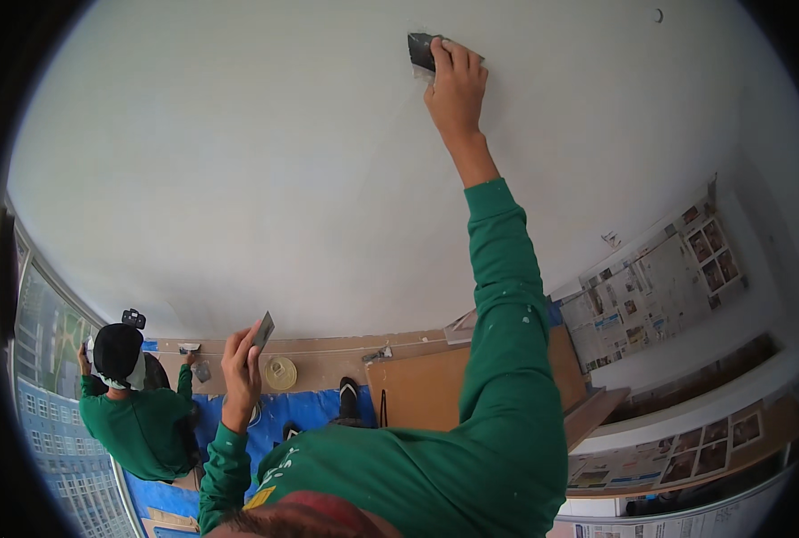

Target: The person applies plaster to a white wall using two putty knives, frequently dipping one knife into a bucket of white compound to reload and then smoothing the material over the wall surface.

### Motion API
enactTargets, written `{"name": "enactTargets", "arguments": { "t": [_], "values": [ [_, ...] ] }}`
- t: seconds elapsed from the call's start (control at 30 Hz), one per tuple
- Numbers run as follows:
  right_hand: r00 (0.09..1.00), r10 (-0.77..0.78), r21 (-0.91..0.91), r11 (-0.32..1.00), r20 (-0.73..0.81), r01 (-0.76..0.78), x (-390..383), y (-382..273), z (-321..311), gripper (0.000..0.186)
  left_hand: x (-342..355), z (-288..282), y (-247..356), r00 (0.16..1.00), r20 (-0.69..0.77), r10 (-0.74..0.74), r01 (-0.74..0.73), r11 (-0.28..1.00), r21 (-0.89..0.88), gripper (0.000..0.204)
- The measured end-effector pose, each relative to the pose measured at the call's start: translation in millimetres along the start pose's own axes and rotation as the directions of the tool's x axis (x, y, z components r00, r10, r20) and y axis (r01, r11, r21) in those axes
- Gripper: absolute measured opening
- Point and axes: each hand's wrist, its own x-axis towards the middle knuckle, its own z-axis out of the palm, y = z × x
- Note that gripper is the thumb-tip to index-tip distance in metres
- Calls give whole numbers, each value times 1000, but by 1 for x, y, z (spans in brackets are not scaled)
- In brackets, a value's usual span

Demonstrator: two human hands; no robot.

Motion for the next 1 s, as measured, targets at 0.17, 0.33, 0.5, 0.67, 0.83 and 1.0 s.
{"name": "enactTargets", "arguments": {
  "t": [0.17, 0.33, 0.5, 0.67, 0.83, 1.0],
  "values": [
    [991, 74, 40, 996, 107, -79, -80, -40, 7, 59, 4, 5, 5, 999, 50, 4, -3, 1000, -28, 34],
    [968, 129, 111, 982, 214, -155, -158, -86, 18, 61, 1, 3, 4, 999, 34, 10, -10, 1000, -3, 35],
    [943, 149, 161, 966, 299, -204, -221, -121, 30, 62, -5, 2, 7, 1000, 18, -6, 6, 1000, 1, 34],
    [910, 164, 204, 945, 381, -256, -284, -151, 45, 62, -9, 6, 12, 999, 3, -40, 40, 999, 20, 34],
    [891, 173, 204, 938, 419, -279, -323, -171, 64, 62, -4, 24, 14, 996, -84, -39, 41, 999, 17, 34],
    [829, 240, 429, 764, 505, -482, -323, -169, 53, 49, -9, 48, -9, 915, -86, -394, 366, 900, -236, 39]
  ]
}}
